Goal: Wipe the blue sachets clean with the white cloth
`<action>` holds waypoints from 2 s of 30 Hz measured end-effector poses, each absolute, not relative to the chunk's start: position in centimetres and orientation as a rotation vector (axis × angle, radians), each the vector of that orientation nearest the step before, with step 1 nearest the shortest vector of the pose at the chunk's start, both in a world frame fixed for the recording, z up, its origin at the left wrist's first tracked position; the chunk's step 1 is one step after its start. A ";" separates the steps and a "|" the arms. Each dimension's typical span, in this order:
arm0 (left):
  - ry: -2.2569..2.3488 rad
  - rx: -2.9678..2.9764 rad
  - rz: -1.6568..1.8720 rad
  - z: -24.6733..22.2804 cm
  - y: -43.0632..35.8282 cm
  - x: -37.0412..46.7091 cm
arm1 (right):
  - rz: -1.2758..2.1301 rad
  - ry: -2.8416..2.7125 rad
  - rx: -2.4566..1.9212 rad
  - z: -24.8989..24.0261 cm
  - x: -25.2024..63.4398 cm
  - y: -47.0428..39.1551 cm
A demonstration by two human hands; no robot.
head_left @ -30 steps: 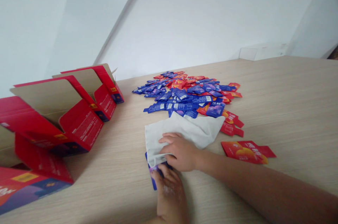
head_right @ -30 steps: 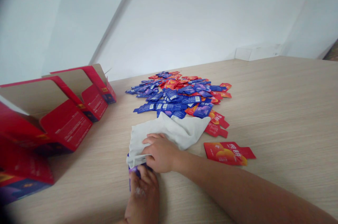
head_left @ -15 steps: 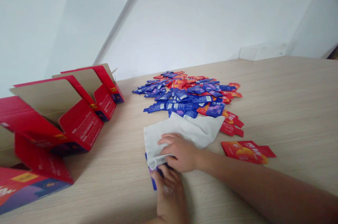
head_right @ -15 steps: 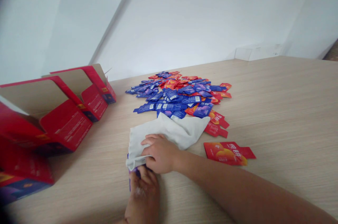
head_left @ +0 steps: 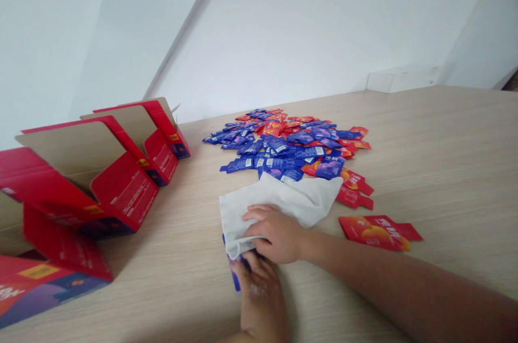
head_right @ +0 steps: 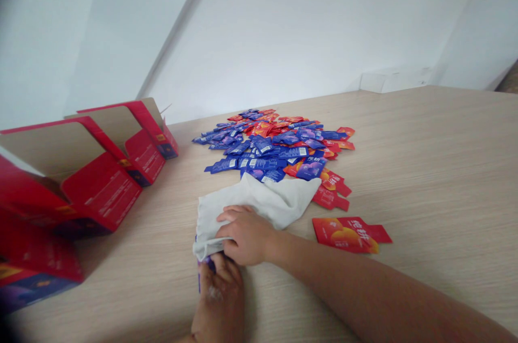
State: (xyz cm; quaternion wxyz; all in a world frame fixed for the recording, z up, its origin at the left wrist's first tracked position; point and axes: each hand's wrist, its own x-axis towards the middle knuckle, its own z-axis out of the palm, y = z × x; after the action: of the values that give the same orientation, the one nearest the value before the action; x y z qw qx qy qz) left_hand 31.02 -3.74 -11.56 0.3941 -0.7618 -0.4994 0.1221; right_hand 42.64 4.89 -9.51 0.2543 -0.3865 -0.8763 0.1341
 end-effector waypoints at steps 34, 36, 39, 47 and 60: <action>-1.257 -1.903 0.356 -11.3 -3.8 31.2 | 0.351 -2.391 -1.054 -9.3 42.7 4.7; -1.266 -1.909 0.351 -11.5 -3.8 31.2 | 0.352 -2.396 -1.056 -9.2 42.7 4.7; -1.280 -1.924 0.349 -11.7 -3.7 31.1 | 0.356 -2.396 -1.059 -9.1 42.7 4.7; -1.298 -1.921 0.314 -11.6 -3.8 31.3 | 0.362 -2.396 -1.053 -9.3 42.7 4.8; -1.292 -1.958 0.287 -11.6 -3.8 31.0 | 0.367 -2.397 -1.064 -9.2 42.7 4.7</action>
State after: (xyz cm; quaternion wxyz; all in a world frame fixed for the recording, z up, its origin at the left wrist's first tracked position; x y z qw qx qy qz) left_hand 31.04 -3.76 -11.59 0.3796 -0.7665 -0.5057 0.1125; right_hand 42.68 4.73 -9.19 0.2441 -0.3896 -0.8778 0.1345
